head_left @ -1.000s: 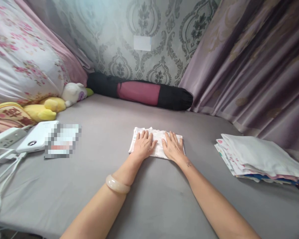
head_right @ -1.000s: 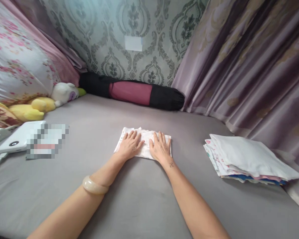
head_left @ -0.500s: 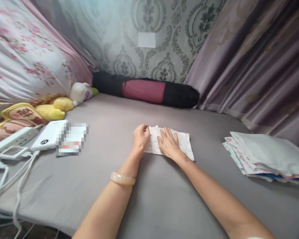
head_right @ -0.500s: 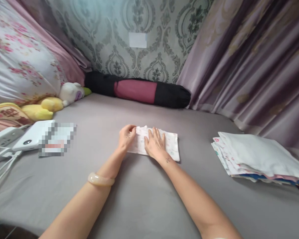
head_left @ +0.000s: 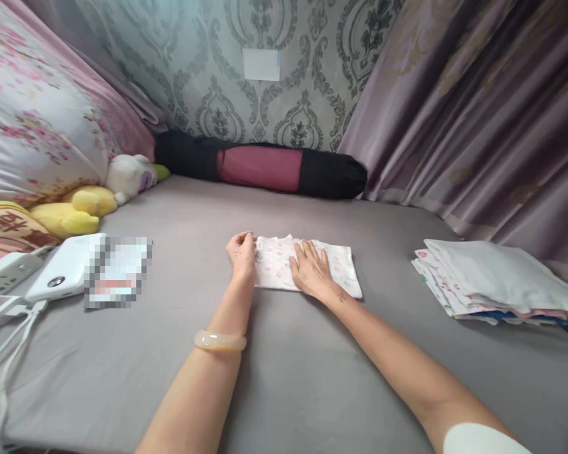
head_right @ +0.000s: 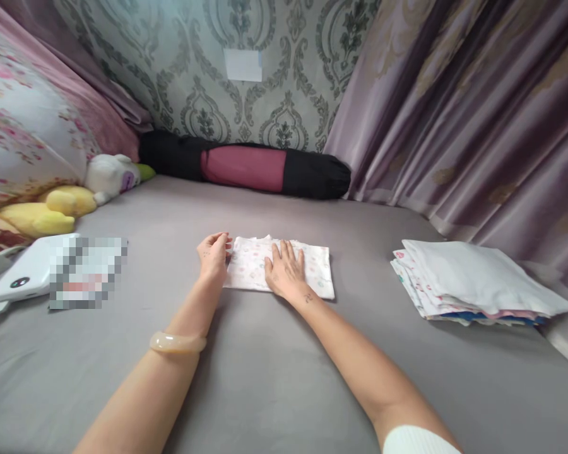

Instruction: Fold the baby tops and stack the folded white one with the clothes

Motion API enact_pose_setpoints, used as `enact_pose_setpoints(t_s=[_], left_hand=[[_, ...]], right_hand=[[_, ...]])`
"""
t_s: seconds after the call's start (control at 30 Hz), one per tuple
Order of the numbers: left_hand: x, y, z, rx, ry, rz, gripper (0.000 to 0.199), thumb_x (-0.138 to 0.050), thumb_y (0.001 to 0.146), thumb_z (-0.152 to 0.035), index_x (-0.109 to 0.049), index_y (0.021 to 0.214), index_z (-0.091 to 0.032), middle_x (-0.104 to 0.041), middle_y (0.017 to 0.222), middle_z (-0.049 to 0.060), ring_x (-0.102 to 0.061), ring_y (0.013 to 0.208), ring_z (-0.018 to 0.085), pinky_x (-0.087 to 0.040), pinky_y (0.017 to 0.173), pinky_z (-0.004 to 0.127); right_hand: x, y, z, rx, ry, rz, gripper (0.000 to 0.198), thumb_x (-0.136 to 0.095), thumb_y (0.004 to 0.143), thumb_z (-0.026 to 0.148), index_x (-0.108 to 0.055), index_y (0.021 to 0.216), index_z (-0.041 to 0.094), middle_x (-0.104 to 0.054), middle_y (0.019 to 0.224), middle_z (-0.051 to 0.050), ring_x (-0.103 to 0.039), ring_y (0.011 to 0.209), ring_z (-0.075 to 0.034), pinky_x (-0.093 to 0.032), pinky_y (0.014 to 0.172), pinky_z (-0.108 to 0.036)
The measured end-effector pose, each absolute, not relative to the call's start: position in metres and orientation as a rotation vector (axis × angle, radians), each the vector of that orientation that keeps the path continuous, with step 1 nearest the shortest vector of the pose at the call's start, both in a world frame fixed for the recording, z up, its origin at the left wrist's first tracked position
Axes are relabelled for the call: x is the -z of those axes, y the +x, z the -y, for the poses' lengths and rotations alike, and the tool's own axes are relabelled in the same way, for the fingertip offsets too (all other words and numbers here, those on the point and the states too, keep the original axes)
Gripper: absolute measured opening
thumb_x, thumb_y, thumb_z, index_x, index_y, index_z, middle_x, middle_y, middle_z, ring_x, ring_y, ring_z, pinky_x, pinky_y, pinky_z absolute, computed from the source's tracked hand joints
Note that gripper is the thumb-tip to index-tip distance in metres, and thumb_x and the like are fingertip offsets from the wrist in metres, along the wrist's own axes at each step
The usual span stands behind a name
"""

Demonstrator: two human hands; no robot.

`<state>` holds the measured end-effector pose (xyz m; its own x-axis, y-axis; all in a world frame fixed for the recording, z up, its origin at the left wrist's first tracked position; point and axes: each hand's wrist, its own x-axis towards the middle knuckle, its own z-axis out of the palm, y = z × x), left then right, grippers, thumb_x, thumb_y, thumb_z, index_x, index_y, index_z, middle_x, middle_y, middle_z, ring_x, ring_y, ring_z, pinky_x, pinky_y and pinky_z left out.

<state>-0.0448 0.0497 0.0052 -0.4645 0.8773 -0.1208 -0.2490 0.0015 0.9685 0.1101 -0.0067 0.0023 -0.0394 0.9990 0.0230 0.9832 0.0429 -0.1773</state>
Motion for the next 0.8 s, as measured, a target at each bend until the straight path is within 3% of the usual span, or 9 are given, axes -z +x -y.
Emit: enact_pose_setpoints(t_s=[0.4,0.8], left_hand=[[-0.010,-0.046,-0.049,-1.626,0.599,-1.390,0.021,-0.061,0.063,-0.030,-0.060,0.078,-0.016,-0.063,0.074,0.003,-0.053,0.063,0.012,-0.037,0.056,0.023],[-0.007,-0.049,-0.053,-1.657,0.582,-1.387,0.021,-0.061,0.063,-0.030,-0.060,0.079,-0.016,-0.061,0.074,0.001,-0.053,0.063,0.012,-0.041,0.062,0.025]], right_hand=[[-0.004,0.079,-0.004,-0.252,-1.965,2.211,0.060,-0.021,0.102,0.040,-0.031,0.152,0.009,-0.020,0.162,-0.014,-0.013,0.150,-0.024,-0.008,0.120,-0.050],[-0.008,0.070,-0.005,-0.236,-1.949,2.217,0.060,-0.022,0.101,0.038,-0.030,0.152,0.008,-0.022,0.161,-0.014,-0.013,0.150,-0.025,-0.007,0.120,-0.050]])
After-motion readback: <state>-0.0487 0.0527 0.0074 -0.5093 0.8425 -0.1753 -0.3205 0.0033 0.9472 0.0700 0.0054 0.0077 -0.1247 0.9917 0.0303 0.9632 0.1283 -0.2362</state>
